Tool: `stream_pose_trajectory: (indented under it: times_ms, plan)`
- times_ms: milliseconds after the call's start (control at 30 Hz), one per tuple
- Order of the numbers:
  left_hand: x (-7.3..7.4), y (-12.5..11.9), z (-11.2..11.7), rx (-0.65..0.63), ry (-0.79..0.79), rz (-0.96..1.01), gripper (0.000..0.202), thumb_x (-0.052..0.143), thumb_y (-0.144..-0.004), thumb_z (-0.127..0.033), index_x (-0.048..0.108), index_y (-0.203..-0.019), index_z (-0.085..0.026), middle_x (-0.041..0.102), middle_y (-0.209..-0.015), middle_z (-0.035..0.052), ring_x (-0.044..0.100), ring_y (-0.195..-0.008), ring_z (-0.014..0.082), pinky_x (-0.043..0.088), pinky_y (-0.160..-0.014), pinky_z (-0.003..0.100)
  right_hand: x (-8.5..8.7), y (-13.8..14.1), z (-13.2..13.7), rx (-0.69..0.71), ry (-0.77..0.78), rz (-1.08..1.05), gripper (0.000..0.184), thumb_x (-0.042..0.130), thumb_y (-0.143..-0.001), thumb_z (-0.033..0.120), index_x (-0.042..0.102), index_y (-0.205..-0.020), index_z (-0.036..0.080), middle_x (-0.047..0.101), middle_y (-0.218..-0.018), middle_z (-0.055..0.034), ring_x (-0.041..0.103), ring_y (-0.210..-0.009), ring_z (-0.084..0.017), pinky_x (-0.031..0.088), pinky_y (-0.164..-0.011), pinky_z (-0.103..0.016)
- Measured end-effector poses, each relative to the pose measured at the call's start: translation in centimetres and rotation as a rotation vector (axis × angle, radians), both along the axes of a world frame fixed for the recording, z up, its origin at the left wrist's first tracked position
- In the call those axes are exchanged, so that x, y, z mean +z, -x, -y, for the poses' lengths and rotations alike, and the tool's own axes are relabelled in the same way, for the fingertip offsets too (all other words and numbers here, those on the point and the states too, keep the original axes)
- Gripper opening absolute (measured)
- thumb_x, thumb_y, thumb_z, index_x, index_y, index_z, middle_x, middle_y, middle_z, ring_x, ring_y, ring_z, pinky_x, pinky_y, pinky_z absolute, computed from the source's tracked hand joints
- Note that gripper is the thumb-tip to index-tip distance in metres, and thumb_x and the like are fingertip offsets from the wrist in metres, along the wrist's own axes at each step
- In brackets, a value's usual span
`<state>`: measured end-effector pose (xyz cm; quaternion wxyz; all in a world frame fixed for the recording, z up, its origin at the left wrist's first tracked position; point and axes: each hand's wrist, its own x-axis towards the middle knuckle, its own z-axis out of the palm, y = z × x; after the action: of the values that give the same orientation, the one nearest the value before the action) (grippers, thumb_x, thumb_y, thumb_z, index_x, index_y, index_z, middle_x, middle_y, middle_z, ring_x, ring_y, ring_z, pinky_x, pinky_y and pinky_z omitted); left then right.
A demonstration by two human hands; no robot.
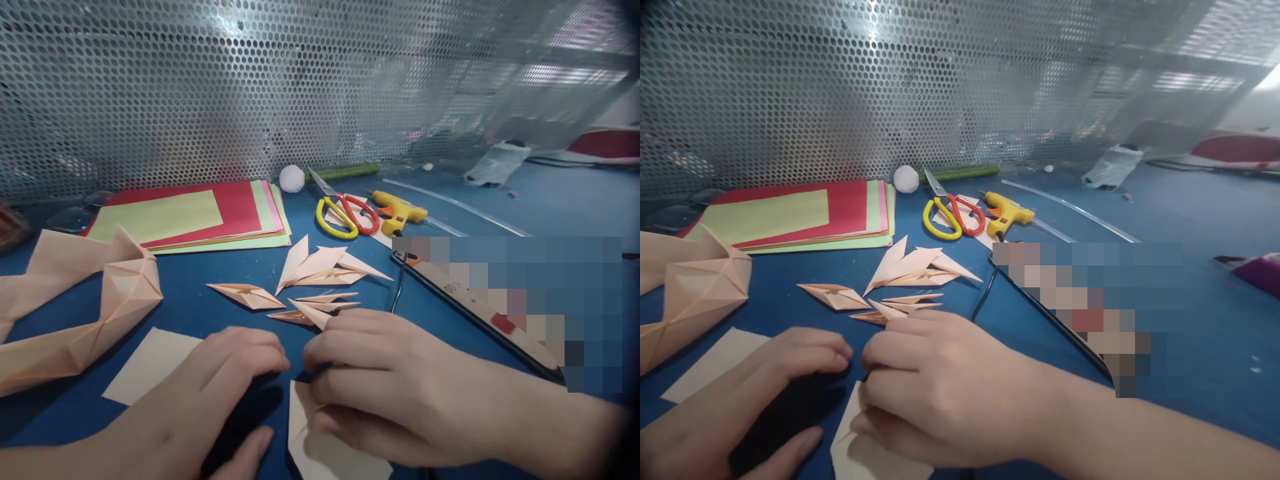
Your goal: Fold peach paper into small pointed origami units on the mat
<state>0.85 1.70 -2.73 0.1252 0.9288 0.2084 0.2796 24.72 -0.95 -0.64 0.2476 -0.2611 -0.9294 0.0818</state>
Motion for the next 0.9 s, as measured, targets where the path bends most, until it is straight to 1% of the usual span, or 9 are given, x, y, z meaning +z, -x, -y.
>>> stream_pose_trajectory:
  times_ms: [100, 167, 200, 333, 467, 533, 633, 800, 900]
  plan:
    - [-0.2, -0.2, 0.0, -0.054, -0.052, -0.072, 0.046, 0.048, -0.078, -0.007, 0.054, -0.121, -0.024, 0.065, -0.124, -0.0025, 0.057, -0.119, 0.0089, 0.038, -0.107, 0.016, 0.4, 0.4, 0.5, -0.06, -0.013, -0.002, 0.033, 0.056, -0.097, 0.034, 0.064, -0.071, 0.016, 0.065, -0.07, -0.0013, 0.055, -0.065, -0.014, 0.044, -0.071, -0.025]
    - [-0.3, -0.2, -0.2, -0.096, -0.069, -0.065, 0.05, 0.045, -0.078, -0.004, 0.053, -0.123, -0.023, 0.067, -0.122, -0.0008, 0.059, -0.117, 0.012, 0.043, -0.106, 0.021, 0.5, 0.8, 1.0, -0.136, 0.001, 0.096, 0.014, 0.063, -0.091, 0.017, 0.064, -0.077, 0.017, 0.068, -0.075, 0.0018, 0.057, -0.068, -0.013, 0.043, -0.078, -0.025]
    - [-0.3, -0.3, -0.2, -0.098, -0.069, -0.049, 0.05, 0.044, -0.079, -0.003, 0.053, -0.124, -0.023, 0.068, -0.12, 0.0001, 0.061, -0.114, 0.0129, 0.045, -0.104, 0.022, 0.4, 1.0, 1.2, -0.151, -0.019, 0.119, 0.016, 0.063, -0.091, 0.016, 0.062, -0.075, 0.019, 0.068, -0.077, 0.0025, 0.058, -0.068, -0.014, 0.043, -0.077, -0.026]
    - [-0.4, -0.5, -0.3, -0.108, -0.003, 0.015, 0.038, 0.047, -0.085, -0.007, 0.057, -0.118, -0.023, 0.071, -0.11, -0.0027, 0.062, -0.105, 0.0101, 0.043, -0.102, 0.016, 0.4, 1.3, 1.4, -0.183, -0.079, 0.157, 0.022, 0.059, -0.092, 0.014, 0.061, -0.071, 0.02, 0.068, -0.074, 0.0039, 0.056, -0.064, -0.014, 0.041, -0.068, -0.029]
    - [-0.3, -0.5, -0.3, -0.102, 0.024, -0.014, 0.035, 0.052, -0.084, -0.01, 0.062, -0.116, -0.022, 0.069, -0.103, -0.0039, 0.058, -0.099, 0.0096, 0.041, -0.098, 0.012, 0.3, 1.1, 1.2, -0.194, -0.068, 0.17, 0.019, 0.061, -0.092, 0.026, 0.064, -0.074, 0.02, 0.066, -0.074, 0.0033, 0.054, -0.064, -0.014, 0.039, -0.066, -0.031]
    - [-0.2, -0.5, -0.2, -0.096, 0.049, -0.018, 0.033, 0.053, -0.083, -0.01, 0.064, -0.111, -0.022, 0.067, -0.096, -0.0032, 0.056, -0.093, 0.0105, 0.045, -0.092, 0.013, 0.2, 0.8, 1.2, -0.255, -0.065, 0.134, 0.02, 0.063, -0.087, 0.019, 0.06, -0.067, 0.02, 0.064, -0.071, 0.0031, 0.052, -0.062, -0.013, 0.038, -0.066, -0.031]
    - [-0.1, -0.6, -0.2, -0.104, 0.091, 0.032, 0.022, 0.052, -0.084, -0.009, 0.065, -0.097, -0.022, 0.063, -0.085, -0.0026, 0.054, -0.08, 0.0106, 0.048, -0.078, 0.015, -0.2, 0.7, 1.2, -0.192, -0.076, 0.081, 0.024, 0.07, -0.081, 0.021, 0.055, -0.062, 0.021, 0.062, -0.066, 0.0034, 0.051, -0.061, -0.014, 0.038, -0.064, -0.03]
    - [-0.3, -0.3, -0.3, -0.143, 0.071, 0.031, 0.016, 0.052, -0.089, -0.009, 0.062, -0.088, -0.022, 0.061, -0.078, -0.0032, 0.051, -0.074, 0.0105, 0.045, -0.069, 0.017, -0.5, 1.5, 1.8, -0.176, -0.209, 0.115, 0.035, 0.049, -0.1, 0.017, 0.06, -0.068, 0.021, 0.062, -0.063, 0.004, 0.047, -0.056, -0.013, 0.036, -0.059, -0.029]
    - [-0.3, -0.2, -0.3, -0.139, 0.055, 0.016, 0.016, 0.05, -0.092, -0.011, 0.06, -0.084, -0.022, 0.06, -0.077, -0.004, 0.051, -0.072, 0.0102, 0.044, -0.068, 0.018, -0.7, 2.1, 2.1, -0.194, -0.133, 0.091, 0.035, 0.047, -0.103, 0.019, 0.063, -0.072, 0.02, 0.062, -0.064, 0.0032, 0.049, -0.058, -0.014, 0.037, -0.057, -0.028]
